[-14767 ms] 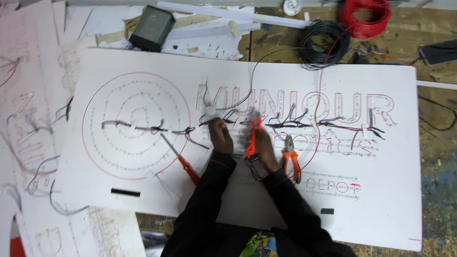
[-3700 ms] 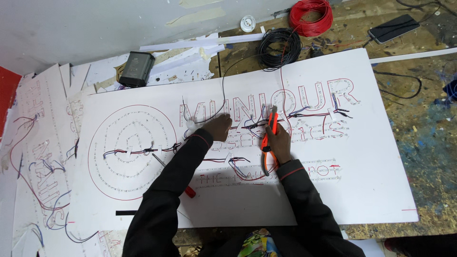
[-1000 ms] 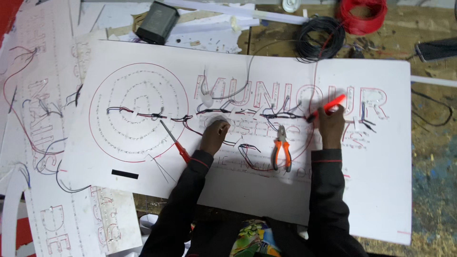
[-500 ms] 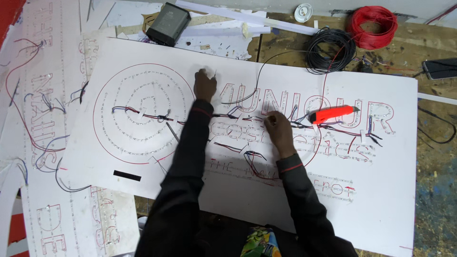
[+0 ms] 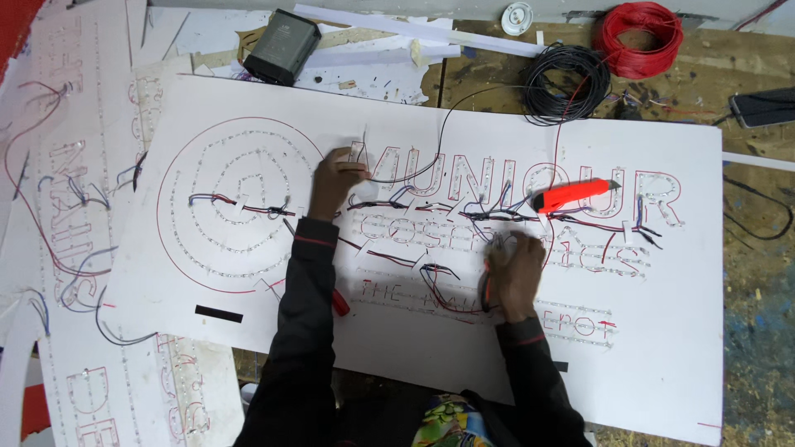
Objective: The person uses pliers to strip the insulation from red and black wires on a white board with LED lettering. They then twist the exposed wire ends together to connect them.
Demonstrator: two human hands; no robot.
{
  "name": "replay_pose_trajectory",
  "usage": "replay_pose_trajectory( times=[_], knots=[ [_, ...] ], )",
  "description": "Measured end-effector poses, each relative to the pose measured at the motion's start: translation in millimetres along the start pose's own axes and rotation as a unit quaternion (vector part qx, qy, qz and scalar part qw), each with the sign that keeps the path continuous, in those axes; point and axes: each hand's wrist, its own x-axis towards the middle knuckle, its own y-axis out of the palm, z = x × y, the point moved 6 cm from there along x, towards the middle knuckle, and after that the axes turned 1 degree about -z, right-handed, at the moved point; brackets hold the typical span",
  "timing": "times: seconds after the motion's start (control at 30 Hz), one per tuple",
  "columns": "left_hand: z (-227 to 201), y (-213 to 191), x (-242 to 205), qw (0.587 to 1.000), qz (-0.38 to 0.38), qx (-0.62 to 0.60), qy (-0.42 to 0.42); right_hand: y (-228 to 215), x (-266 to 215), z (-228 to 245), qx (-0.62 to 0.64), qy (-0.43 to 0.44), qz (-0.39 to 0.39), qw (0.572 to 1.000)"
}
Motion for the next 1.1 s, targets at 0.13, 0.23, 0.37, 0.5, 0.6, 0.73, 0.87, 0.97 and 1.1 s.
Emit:
replay_pose_trajectory(
  times=[0.13, 0.23, 0.37, 0.5, 0.6, 0.73, 0.87, 0.97, 1.1],
  knots=[
    [-17, -34, 3, 0.987, -0.137, 0.069, 0.057, 3, -30, -18, -0.045, 0.155, 0.073, 0.984],
    [-38, -44, 13, 0.971, -0.194, 0.11, 0.089, 8, -34, -12, -0.06, 0.141, 0.084, 0.985],
    [-34, -49, 29, 0.956, -0.239, 0.128, 0.11, 13, -35, -13, -0.077, 0.13, 0.088, 0.985],
    [-18, -42, 13, 0.962, -0.21, 0.119, 0.13, 13, -38, -19, -0.066, 0.124, 0.084, 0.986],
    [-14, -41, 2, 0.939, -0.253, 0.207, 0.105, 16, -35, -15, -0.062, 0.103, 0.07, 0.99],
    [-32, -32, -15, 0.885, -0.338, 0.288, 0.141, 15, -5, 26, -0.044, 0.028, 0.032, 0.998],
    [-34, 44, -21, 0.956, -0.175, 0.111, 0.207, 47, 58, 73, -0.02, -0.136, 0.065, 0.988],
    [-15, 61, 12, 0.973, -0.109, 0.205, -0.006, 84, 95, 97, -0.125, -0.187, 0.151, 0.963],
    [-4, 60, 36, 0.957, -0.218, 0.186, -0.041, 98, 98, 99, -0.173, -0.217, 0.242, 0.93]
  ],
)
